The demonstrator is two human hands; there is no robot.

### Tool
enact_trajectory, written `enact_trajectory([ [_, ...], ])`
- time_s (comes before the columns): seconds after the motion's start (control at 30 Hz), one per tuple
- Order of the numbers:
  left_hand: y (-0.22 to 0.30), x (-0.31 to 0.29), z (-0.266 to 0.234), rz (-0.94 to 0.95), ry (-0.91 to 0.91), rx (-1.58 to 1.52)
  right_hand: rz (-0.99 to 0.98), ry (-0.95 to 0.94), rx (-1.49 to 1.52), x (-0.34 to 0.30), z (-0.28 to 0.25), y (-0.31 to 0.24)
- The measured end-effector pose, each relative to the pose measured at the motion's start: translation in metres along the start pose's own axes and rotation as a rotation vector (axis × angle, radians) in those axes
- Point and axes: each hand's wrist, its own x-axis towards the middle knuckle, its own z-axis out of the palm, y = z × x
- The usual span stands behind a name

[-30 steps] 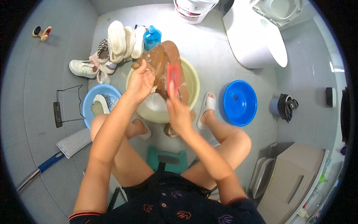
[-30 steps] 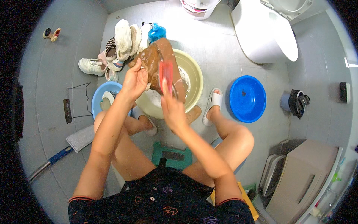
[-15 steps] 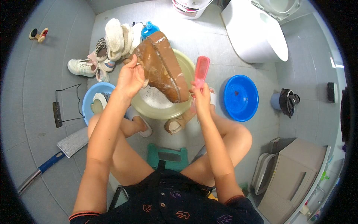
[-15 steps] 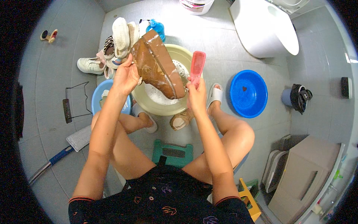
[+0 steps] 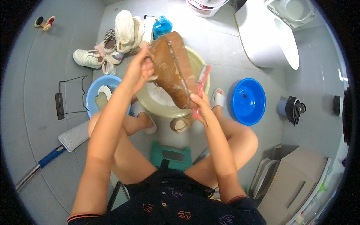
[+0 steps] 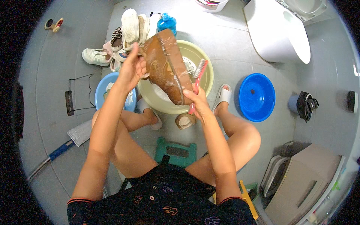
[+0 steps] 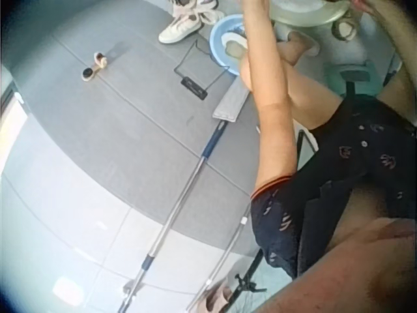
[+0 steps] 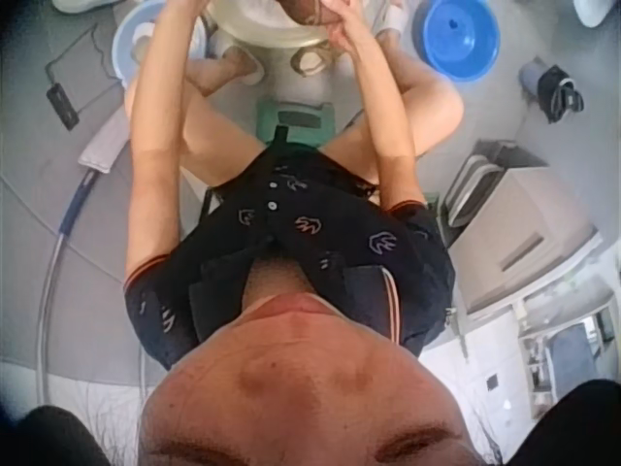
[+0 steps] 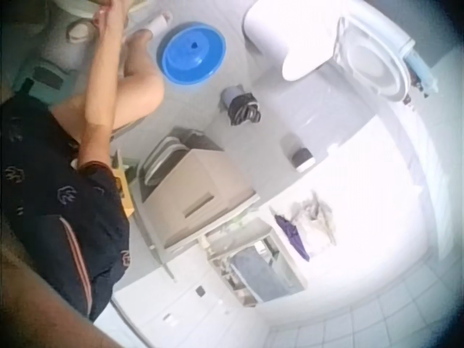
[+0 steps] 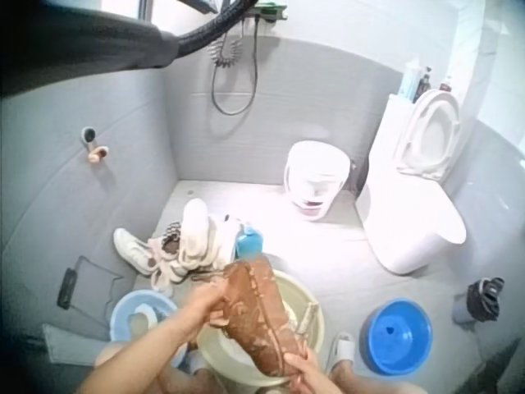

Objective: The person scrubs a white sneaker with a pink brush in a basin of soapy water. They then rinse the sneaker and place it aside. Next, they pick up a pair of brown shoes and scrub them with the same brush in the soapy water, focusing on the soles and sides.

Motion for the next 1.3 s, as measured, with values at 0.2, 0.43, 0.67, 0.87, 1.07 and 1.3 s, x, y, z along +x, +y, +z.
enact_trajectory([
  [0.2, -0.005, -0.003, 0.012, 0.075, -0.141, 0.641, 0.081, -0.015, 0.030, -0.015, 0.037, -0.042],
  [0.43, -0.030, 0.012, -0.009, 0.197, -0.060, 0.629, -0.190, 0.279, -1.000, -0.021, 0.015, -0.065],
  [0.67, -0.015, -0.003, 0.001, 0.193, -0.041, 0.636, -0.419, 0.126, -1.335, -0.077, 0.051, -0.091],
  [0.87, -0.024, -0.016, 0.021, 0.200, -0.179, 0.384, -0.561, -0.034, -1.451, -0.032, 0.066, -0.083],
  [1.07, -0.028, -0.008, 0.020, 0.134, -0.130, 0.289, -0.609, 0.039, -1.408, -0.016, 0.092, -0.084],
  [1.3, -0.024, -0.004, 0.019, -0.006, -0.100, 0.296, -0.458, 0.082, -1.388, -0.025, 0.086, -0.099],
])
